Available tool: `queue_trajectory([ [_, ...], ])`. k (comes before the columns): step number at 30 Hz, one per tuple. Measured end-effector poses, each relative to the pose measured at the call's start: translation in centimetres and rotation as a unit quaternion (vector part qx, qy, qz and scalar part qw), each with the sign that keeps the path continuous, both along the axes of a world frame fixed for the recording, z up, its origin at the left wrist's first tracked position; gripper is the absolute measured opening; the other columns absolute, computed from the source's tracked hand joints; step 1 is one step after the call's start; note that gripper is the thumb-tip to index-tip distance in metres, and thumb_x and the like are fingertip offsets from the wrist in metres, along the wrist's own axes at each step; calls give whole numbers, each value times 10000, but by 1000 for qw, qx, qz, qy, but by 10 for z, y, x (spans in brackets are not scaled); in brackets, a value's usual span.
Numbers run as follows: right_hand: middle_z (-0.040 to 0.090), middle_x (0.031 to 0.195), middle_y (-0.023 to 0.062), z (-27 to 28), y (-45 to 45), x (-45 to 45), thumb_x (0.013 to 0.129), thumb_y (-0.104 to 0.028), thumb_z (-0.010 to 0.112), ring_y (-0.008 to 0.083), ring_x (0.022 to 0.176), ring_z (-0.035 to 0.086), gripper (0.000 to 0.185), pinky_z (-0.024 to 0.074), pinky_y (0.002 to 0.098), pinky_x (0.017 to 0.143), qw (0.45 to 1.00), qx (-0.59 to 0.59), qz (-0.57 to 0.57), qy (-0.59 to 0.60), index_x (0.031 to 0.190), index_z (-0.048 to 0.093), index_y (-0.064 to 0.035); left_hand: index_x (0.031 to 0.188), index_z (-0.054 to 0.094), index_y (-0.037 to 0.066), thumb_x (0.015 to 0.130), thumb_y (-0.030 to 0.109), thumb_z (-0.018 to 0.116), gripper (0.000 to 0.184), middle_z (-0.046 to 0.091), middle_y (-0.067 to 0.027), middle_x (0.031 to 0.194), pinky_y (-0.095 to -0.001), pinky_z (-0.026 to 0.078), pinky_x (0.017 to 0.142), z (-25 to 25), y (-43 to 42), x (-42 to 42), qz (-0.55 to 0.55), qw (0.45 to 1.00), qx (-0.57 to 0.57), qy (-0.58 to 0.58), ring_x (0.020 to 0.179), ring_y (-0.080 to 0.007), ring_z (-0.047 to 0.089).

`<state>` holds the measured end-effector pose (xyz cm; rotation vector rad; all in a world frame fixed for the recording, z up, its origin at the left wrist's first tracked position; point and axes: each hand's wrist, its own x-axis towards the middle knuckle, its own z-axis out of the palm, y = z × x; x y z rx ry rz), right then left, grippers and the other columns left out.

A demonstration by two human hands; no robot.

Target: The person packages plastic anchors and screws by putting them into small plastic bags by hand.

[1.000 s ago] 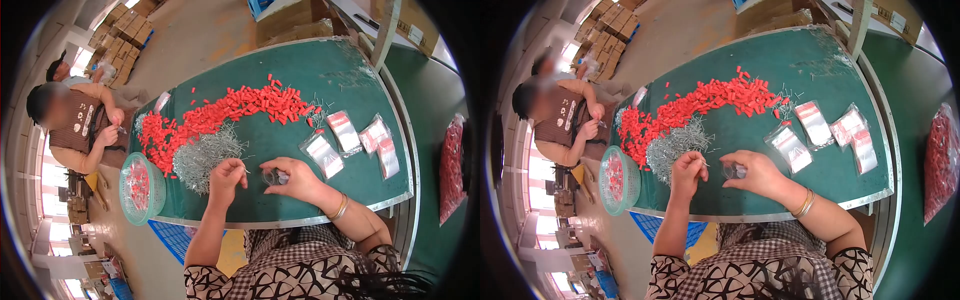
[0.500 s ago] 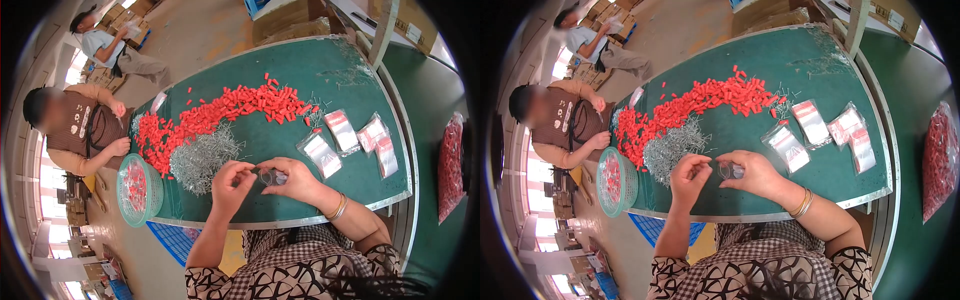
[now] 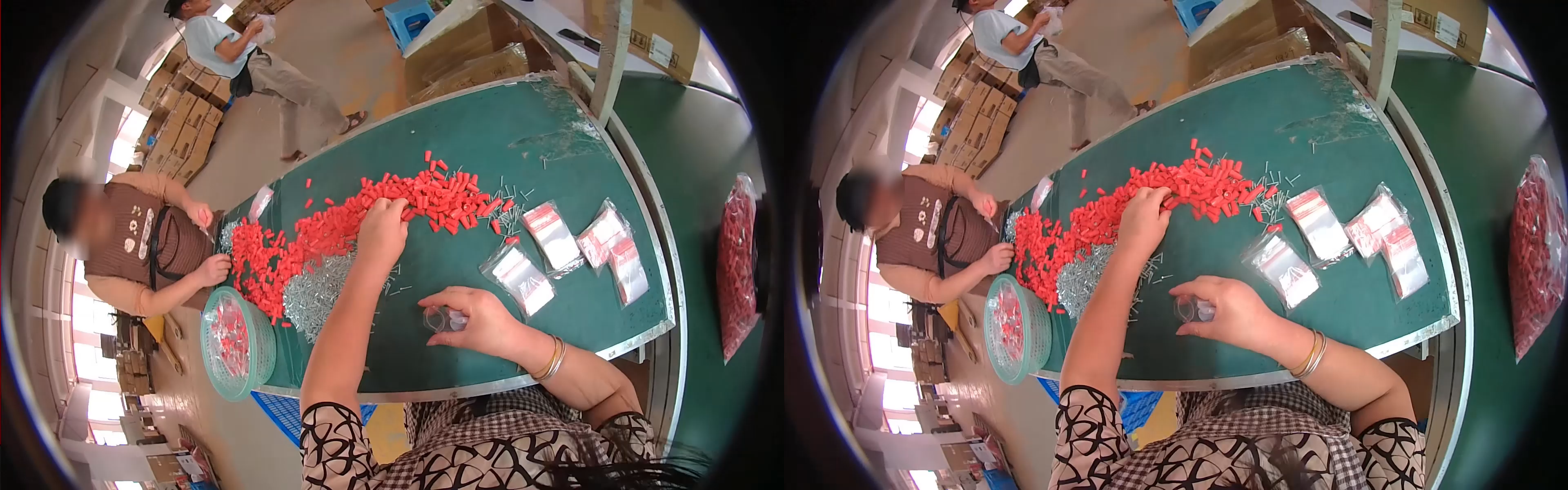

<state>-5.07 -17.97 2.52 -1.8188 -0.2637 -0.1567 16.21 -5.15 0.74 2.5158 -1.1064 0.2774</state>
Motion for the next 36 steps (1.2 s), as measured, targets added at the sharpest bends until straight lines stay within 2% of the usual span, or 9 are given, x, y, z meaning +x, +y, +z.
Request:
queue_trajectory([
  [8,662,957,56,2,-1,0,684,-174,832,243,889,644,515,522,346,782,1000,6,-4,4,1148,628,-86,989,610,17,779,28,630,212,588,-157,879,-451,510,696,-6,-3,-6,-2,994,101,-51,800,-356,625],
  [11,663,948,60,2,-2,1,696,-188,823,254,895,644,497,519,358,790,1000,3,-6,5,1140,627,-80,933,624,11,750,21,641,185,610,-164,853,-441,516,696,-15,3,-1,21,999,23,-17,783,-357,630],
  [15,666,957,62,-2,-2,2,698,-184,822,253,900,644,490,519,357,797,1000,4,-22,1,1135,629,-78,933,641,10,757,14,634,176,628,-92,810,-348,517,634,-13,14,-8,64,990,-86,92,694,-231,636],
  [18,667,974,72,0,-4,2,696,-177,824,252,917,644,497,518,352,811,999,18,-39,22,1141,631,-71,987,642,4,805,18,615,184,604,-9,814,-252,480,573,14,28,-30,93,878,-252,396,629,-84,566],
  [21,668,992,82,-2,-5,3,692,-170,827,248,939,644,514,516,345,826,997,42,-54,38,1155,630,-63,1018,628,-6,822,14,613,198,610,-32,823,-242,475,563,44,50,-64,-5,740,-306,598,635,-82,565],
  [24,668,1008,83,3,-5,2,692,-169,829,244,952,643,528,515,340,843,996,32,-58,61,1170,630,-64,1030,615,-19,815,-24,599,216,609,-60,808,-241,459,526,67,57,-102,-25,708,-284,646,611,-94,549],
  [31,662,1042,88,3,-4,1,695,-159,824,247,964,642,528,515,340,864,996,44,-45,56,1176,627,-67,1071,600,-20,815,-52,601,259,605,-48,859,-227,475,561,79,51,-119,-22,763,-256,593,656,-80,560],
  [34,660,1051,93,5,-6,1,699,-156,820,255,973,641,521,516,346,863,997,42,-46,49,1174,627,-67,1038,625,-1,798,-62,627,248,607,-36,879,-224,465,563,73,53,-123,-9,821,-232,522,643,-74,549],
  [36,660,1051,96,6,-5,1,702,-153,816,263,978,639,513,515,353,862,997,46,-44,43,1172,627,-67,1002,642,14,779,-60,657,235,606,-31,898,-223,456,568,79,49,-129,-79,917,-147,363,645,-75,542],
])
